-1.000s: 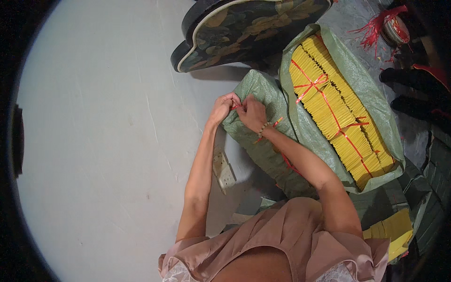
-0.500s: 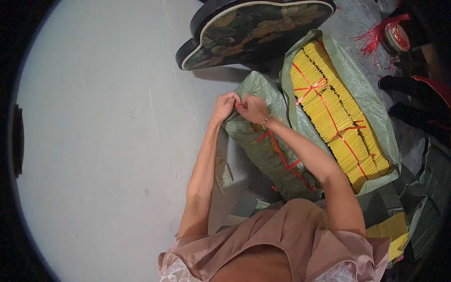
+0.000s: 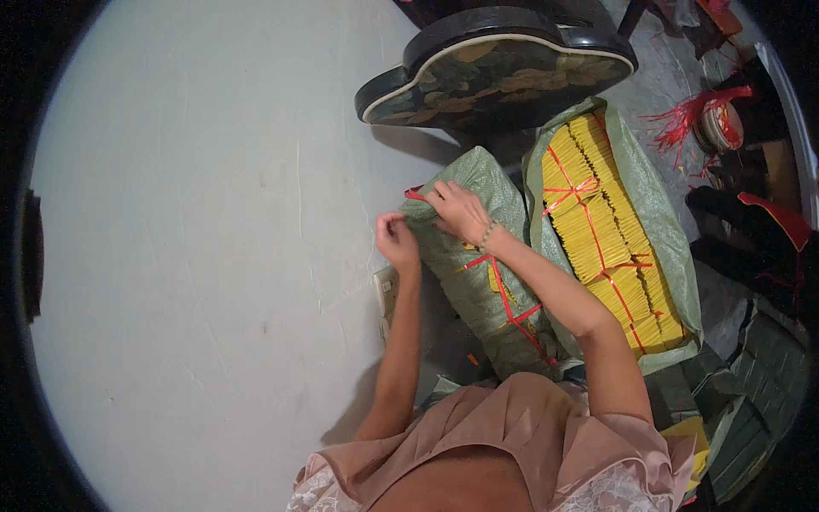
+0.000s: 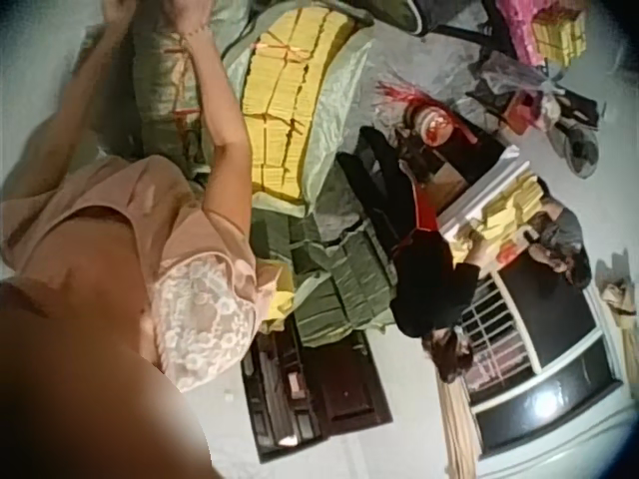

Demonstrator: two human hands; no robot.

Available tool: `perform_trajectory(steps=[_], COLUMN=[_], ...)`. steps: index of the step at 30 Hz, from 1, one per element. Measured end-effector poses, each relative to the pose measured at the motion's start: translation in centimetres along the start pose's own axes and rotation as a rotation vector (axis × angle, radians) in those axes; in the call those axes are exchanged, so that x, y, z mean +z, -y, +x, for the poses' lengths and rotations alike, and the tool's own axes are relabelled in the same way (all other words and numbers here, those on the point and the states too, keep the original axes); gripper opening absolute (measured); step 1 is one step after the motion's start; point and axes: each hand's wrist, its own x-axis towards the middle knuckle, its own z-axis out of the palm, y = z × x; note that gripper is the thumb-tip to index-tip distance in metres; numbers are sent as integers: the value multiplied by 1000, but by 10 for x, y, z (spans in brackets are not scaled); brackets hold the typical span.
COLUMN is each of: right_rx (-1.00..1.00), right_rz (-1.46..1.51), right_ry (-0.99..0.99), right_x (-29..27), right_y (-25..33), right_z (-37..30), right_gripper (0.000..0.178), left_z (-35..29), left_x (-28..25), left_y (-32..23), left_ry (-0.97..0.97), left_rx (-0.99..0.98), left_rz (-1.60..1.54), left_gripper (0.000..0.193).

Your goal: The recorder is bundling stacks of yellow paper using red plastic straps.

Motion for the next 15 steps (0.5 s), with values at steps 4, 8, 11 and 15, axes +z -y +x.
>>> perform_trajectory(steps=[4, 8, 11, 15], right_rx=[-36, 528, 475, 553], right_rz=[88, 566, 515, 574], right_ry=[-56, -87, -130, -198], right_x=[14, 19, 22, 30], right_y=[-22, -40, -40, -41], right_z=[8, 6, 10, 18], right_gripper=[19, 32, 20, 23], left_z=[-29, -15, -10, -17], left_x=[10, 41, 53, 60], left_y=[7, -9, -8, -9], left_ry=[28, 121, 123, 89], left_rx=[122, 205, 172, 179], left_rz=[141, 205, 204, 264], left_gripper=[23, 27, 27, 22])
